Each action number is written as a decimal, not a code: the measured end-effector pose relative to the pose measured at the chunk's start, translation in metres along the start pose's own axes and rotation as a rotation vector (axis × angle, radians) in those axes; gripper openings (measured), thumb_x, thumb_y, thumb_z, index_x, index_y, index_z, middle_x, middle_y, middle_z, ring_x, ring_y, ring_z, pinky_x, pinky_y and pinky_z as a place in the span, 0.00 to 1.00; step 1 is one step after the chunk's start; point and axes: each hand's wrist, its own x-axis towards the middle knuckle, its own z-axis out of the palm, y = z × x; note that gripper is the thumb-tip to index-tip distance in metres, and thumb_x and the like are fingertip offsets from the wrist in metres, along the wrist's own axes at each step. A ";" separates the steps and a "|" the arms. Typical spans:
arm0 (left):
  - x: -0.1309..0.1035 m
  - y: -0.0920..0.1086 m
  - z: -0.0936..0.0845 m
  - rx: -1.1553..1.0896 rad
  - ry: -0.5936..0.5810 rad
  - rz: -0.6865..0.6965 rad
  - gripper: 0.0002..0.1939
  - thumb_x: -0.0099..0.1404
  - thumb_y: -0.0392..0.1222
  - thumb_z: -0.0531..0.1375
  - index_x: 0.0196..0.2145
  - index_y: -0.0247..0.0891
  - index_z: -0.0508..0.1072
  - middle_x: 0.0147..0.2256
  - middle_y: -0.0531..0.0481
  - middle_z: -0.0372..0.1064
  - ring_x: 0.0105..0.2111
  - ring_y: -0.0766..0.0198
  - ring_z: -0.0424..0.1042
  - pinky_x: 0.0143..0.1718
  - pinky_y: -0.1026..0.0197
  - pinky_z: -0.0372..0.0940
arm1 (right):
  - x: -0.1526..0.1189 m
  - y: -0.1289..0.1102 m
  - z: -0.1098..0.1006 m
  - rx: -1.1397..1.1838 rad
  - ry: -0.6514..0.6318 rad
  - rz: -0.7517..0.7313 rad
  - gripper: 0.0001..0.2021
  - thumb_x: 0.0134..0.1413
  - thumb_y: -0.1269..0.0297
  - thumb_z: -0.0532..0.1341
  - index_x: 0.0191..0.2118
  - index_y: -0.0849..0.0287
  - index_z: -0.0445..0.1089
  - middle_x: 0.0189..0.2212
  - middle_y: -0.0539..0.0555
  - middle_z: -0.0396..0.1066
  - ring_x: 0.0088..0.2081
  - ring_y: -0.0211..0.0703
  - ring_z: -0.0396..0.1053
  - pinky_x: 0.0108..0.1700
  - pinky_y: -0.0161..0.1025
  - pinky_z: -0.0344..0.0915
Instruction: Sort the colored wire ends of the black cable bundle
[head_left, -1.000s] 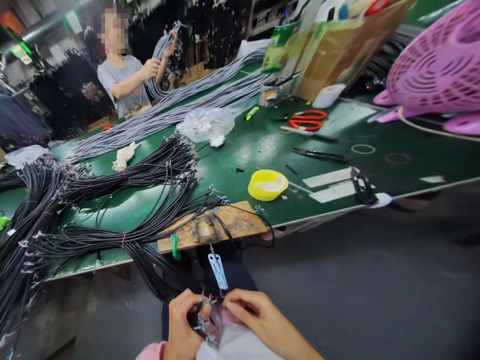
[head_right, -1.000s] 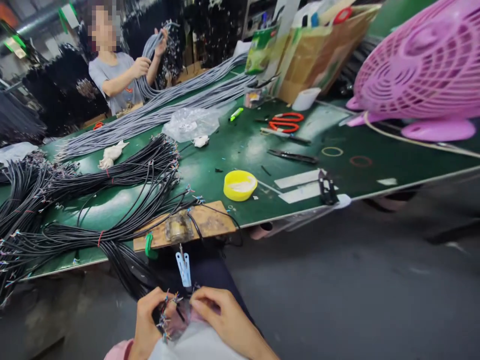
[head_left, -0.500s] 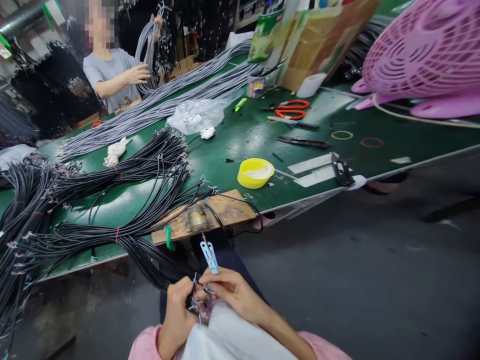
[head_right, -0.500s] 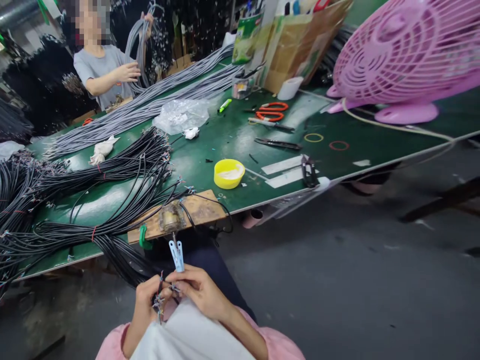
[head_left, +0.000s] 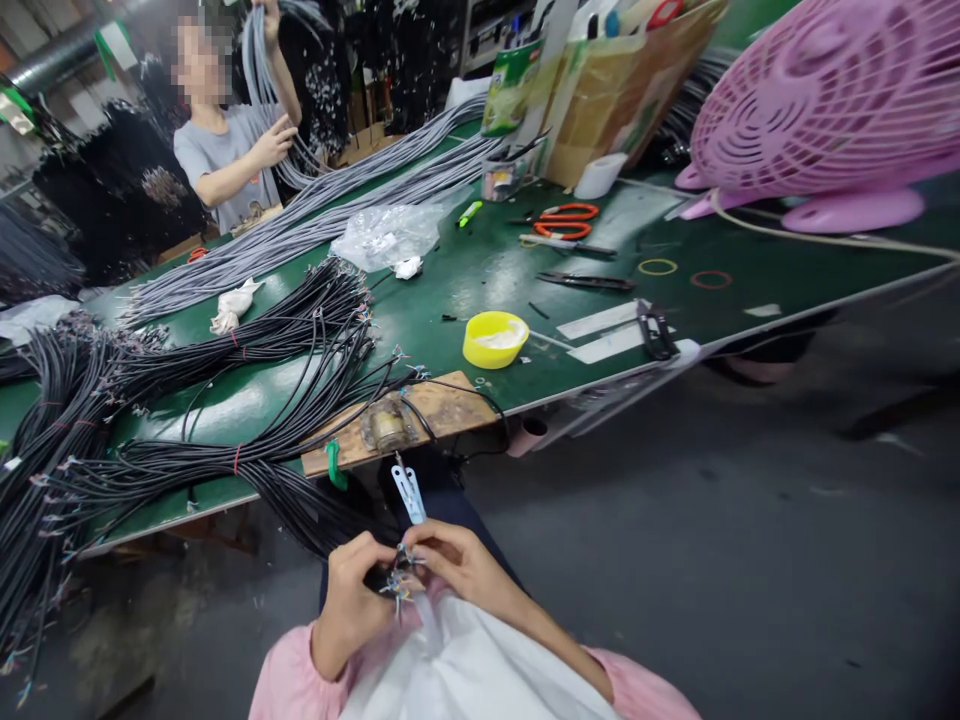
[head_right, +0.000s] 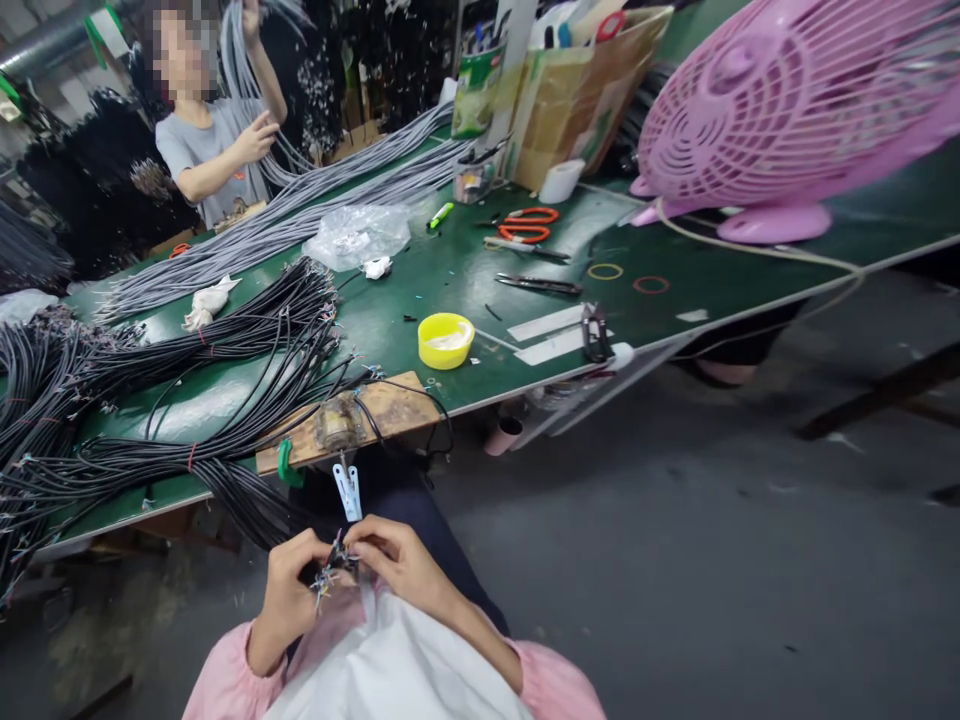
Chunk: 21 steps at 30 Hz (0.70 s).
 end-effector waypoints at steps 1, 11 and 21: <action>-0.001 0.004 -0.001 0.014 0.014 0.002 0.13 0.64 0.41 0.57 0.24 0.33 0.70 0.18 0.51 0.62 0.18 0.71 0.61 0.20 0.69 0.52 | -0.001 -0.004 0.001 -0.005 0.001 -0.012 0.25 0.51 0.40 0.59 0.32 0.63 0.71 0.28 0.55 0.68 0.30 0.39 0.66 0.35 0.36 0.65; -0.012 0.030 -0.004 0.122 0.067 -0.064 0.12 0.63 0.32 0.50 0.21 0.35 0.60 0.18 0.54 0.57 0.18 0.71 0.58 0.20 0.67 0.50 | -0.009 -0.033 0.011 -0.003 -0.053 -0.249 0.19 0.60 0.51 0.56 0.36 0.63 0.74 0.31 0.59 0.71 0.34 0.41 0.69 0.36 0.36 0.66; -0.007 0.031 -0.002 0.023 0.055 -0.092 0.11 0.63 0.31 0.49 0.22 0.36 0.57 0.20 0.54 0.58 0.18 0.72 0.59 0.21 0.68 0.51 | -0.012 -0.040 0.018 -0.222 0.173 -0.338 0.13 0.61 0.61 0.54 0.29 0.61 0.69 0.26 0.56 0.68 0.29 0.40 0.67 0.31 0.35 0.64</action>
